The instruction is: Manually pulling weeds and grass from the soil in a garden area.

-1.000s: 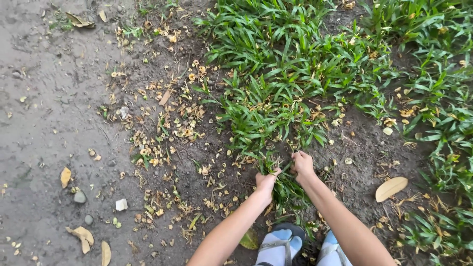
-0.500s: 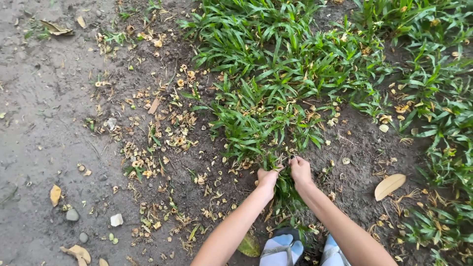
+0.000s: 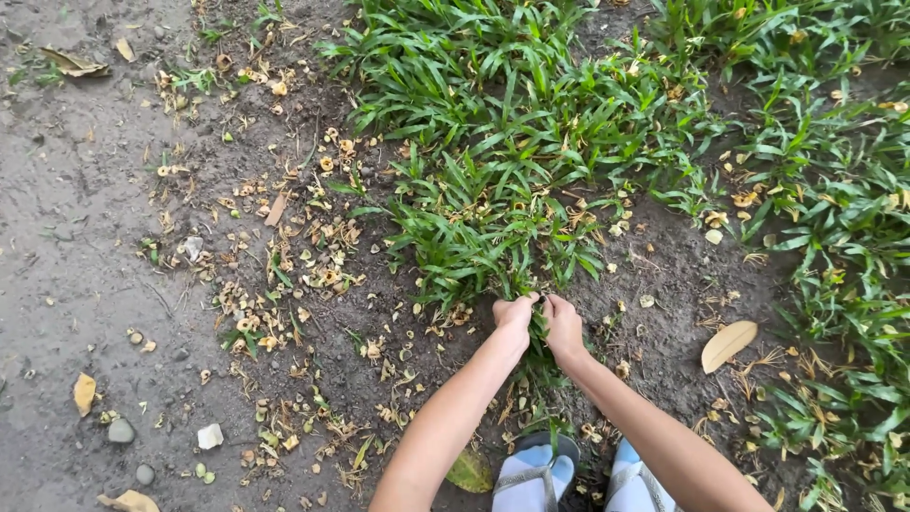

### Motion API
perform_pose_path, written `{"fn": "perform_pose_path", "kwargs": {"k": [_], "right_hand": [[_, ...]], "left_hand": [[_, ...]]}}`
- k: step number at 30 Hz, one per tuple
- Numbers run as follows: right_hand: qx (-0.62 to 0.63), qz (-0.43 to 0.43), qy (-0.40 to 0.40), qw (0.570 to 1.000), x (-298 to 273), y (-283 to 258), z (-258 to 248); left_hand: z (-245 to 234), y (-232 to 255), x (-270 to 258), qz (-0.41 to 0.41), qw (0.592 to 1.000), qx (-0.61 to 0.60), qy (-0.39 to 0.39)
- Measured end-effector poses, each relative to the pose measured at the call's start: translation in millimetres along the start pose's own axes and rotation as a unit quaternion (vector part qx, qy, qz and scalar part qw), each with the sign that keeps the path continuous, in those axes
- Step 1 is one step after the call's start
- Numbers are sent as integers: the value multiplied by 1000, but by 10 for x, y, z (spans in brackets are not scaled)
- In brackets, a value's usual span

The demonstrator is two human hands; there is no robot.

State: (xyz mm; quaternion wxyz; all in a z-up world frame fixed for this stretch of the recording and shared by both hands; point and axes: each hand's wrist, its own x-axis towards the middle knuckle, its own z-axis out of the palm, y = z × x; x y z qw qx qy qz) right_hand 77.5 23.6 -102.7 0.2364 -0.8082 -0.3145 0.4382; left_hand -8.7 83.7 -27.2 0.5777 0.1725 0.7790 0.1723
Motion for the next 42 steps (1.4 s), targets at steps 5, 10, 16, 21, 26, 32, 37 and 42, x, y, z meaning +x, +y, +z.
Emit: {"fn": "perform_pose_path", "kwargs": {"k": [5,10,16,21,26,32,37,42], "right_hand": [[16,-22,-2,1000,-439,-97,-212],[10,19,-25,999,-814,260,-519],[-32,-32,-34,998,-725,-403,-1147],[-274,-278,45,919,-312,-669,-1127],[-383,-514,107,760,120,-937,-742],[-499,-546,298,603,538,-1016,-711],[-483,-548,317,605,760,-802,-678],[-501,-473,249,680,761,-647,-642]], "left_hand": [[12,-168,-4,-5,998,61,-3],[-62,-360,-657,-30,997,55,-54],[-227,40,-1229,16,995,-78,-52],[-566,105,-1112,-10,993,-97,-62],[-753,-77,-1014,-3,994,-108,-34],[-832,-404,-543,22,979,-204,-16],[-815,-397,-527,28,981,-190,-24],[-721,-390,-516,18,988,-143,-45]]}}
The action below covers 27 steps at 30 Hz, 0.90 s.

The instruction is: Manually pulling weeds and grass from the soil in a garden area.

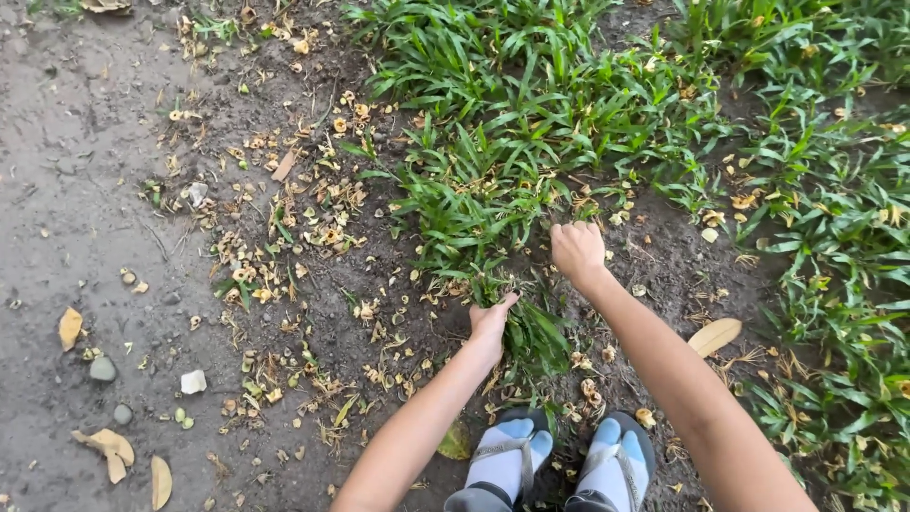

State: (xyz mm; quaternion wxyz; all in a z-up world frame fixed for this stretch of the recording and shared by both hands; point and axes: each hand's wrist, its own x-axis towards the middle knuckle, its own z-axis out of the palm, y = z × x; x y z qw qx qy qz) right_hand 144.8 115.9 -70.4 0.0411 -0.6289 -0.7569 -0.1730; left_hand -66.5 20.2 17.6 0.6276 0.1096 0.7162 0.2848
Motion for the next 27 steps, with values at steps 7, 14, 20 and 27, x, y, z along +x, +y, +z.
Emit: {"fn": "perform_pose_path", "kwargs": {"k": [7,14,20,27], "right_hand": [[134,31,-165,977,-725,-373,-270],[337,223,-230,885,-1335,4,-674],[291,136,-237,917,-1043,-42,-1070],[461,60,-259,847,-636,-152,-925]], "left_hand": [[183,222,-401,2,999,51,5],[499,-105,-244,53,996,61,-24],[641,-6,-512,49,994,72,-69],[225,31,-33,37,999,27,-26]]}}
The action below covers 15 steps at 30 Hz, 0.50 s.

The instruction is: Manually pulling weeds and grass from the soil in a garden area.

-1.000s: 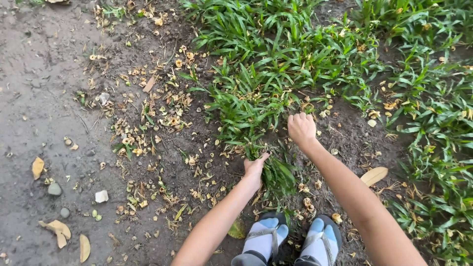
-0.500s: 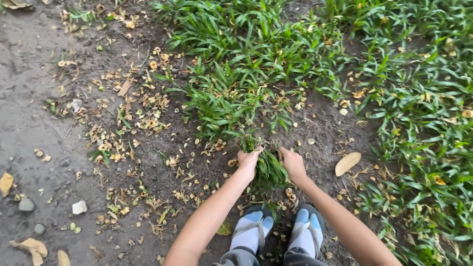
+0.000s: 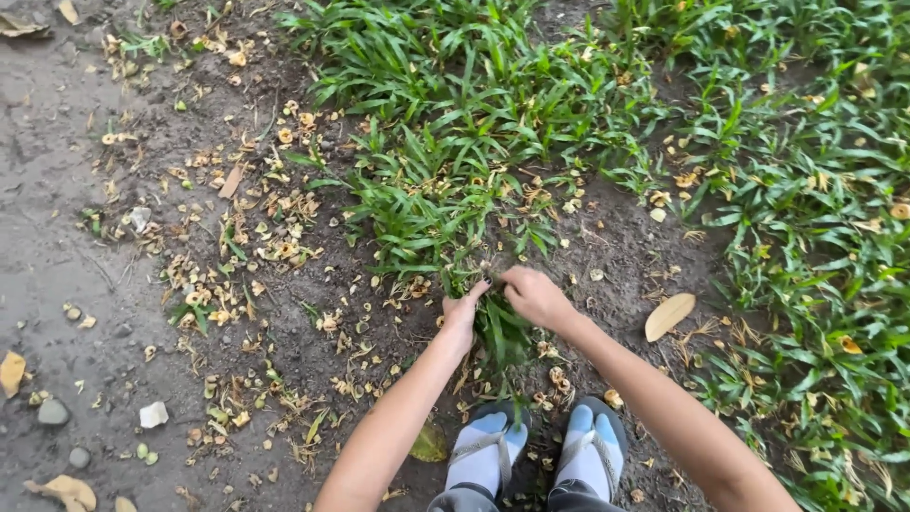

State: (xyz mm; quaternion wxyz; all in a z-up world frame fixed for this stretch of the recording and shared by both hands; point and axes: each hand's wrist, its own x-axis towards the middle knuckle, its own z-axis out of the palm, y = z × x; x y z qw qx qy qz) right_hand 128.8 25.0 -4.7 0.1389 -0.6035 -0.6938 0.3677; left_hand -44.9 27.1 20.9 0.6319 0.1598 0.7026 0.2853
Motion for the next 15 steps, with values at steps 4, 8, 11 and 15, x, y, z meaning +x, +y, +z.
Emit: {"fn": "perform_pose_path", "kwargs": {"k": [4,8,11,15], "right_hand": [[9,-20,78,997,337,124,49],[-148,-84,207,963,550,243,-184],[-308,-108,260,909,659,410,-336],[-496,-97,290,812,792,678,-415]], "left_hand": [[-32,66,-29,-5,1000,-4,21],[-97,110,-73,-25,1000,2,17],[-124,125,-108,-30,999,24,22],[-140,168,-145,-27,997,56,35]]}}
